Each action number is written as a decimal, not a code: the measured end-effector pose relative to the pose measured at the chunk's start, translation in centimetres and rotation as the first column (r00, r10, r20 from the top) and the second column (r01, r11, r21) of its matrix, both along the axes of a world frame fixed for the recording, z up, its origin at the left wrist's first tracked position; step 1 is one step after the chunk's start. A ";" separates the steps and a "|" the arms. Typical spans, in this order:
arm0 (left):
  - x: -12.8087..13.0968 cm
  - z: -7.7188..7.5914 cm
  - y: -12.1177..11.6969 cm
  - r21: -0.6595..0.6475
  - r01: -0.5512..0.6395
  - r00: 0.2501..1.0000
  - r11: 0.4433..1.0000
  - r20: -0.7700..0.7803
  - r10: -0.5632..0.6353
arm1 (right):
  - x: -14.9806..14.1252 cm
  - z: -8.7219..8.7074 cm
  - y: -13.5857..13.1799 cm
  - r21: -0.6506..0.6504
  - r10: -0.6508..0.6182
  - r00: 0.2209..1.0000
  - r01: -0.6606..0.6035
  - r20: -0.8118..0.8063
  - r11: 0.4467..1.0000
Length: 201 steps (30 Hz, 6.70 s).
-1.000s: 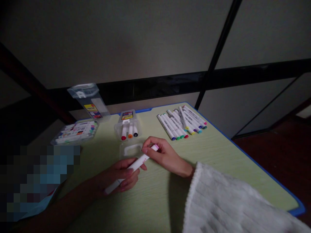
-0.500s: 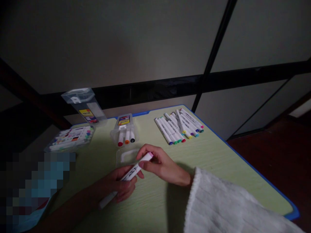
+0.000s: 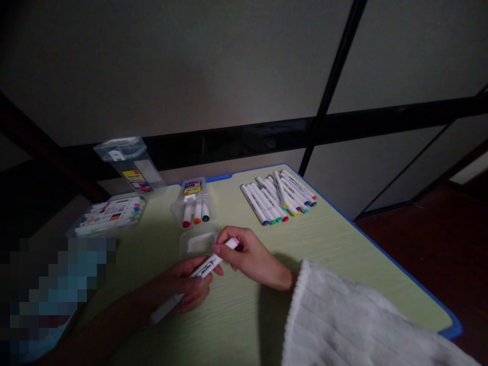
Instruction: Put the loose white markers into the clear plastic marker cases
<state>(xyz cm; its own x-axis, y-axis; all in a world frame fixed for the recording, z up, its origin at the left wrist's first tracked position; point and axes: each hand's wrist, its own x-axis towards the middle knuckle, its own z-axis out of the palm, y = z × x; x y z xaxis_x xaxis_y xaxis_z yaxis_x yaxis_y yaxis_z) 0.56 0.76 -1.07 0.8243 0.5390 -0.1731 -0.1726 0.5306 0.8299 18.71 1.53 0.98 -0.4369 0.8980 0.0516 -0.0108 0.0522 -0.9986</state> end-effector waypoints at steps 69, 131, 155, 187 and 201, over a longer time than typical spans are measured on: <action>0.2 0.2 -0.5 -0.020 -0.039 0.997 0.999 0.066 0.040 | 0.7 -0.8 1.8 -0.424 -0.360 0.712 0.097 -0.602 0.901; 0.2 0.4 -0.6 -0.038 -0.060 0.998 0.997 0.031 0.061 | 0.1 -0.3 -1.0 0.165 -0.133 0.968 0.170 -0.214 0.972; 0.3 0.3 -0.5 -0.042 -0.054 0.998 0.998 0.031 0.055 | -0.1 -0.4 -0.9 0.216 -0.098 0.992 0.112 -0.077 0.970; 0.4 0.1 -0.4 -0.048 -0.060 0.997 0.997 0.053 0.062 | -0.1 -0.4 -1.0 0.301 -0.093 0.988 0.052 0.126 0.952; 0.3 -0.1 -0.4 -0.051 -0.058 0.997 0.997 0.052 0.060 | -0.2 -1.1 -0.7 0.225 -0.081 0.995 0.066 0.058 0.972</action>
<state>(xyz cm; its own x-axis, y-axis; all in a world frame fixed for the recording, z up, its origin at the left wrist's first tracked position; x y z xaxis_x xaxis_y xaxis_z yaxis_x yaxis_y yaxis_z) 0.85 0.31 -1.17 0.8002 0.5789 -0.1567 -0.2486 0.5579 0.7918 18.53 0.88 -0.07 -0.3797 0.8968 0.2270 0.0676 0.2717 -0.9600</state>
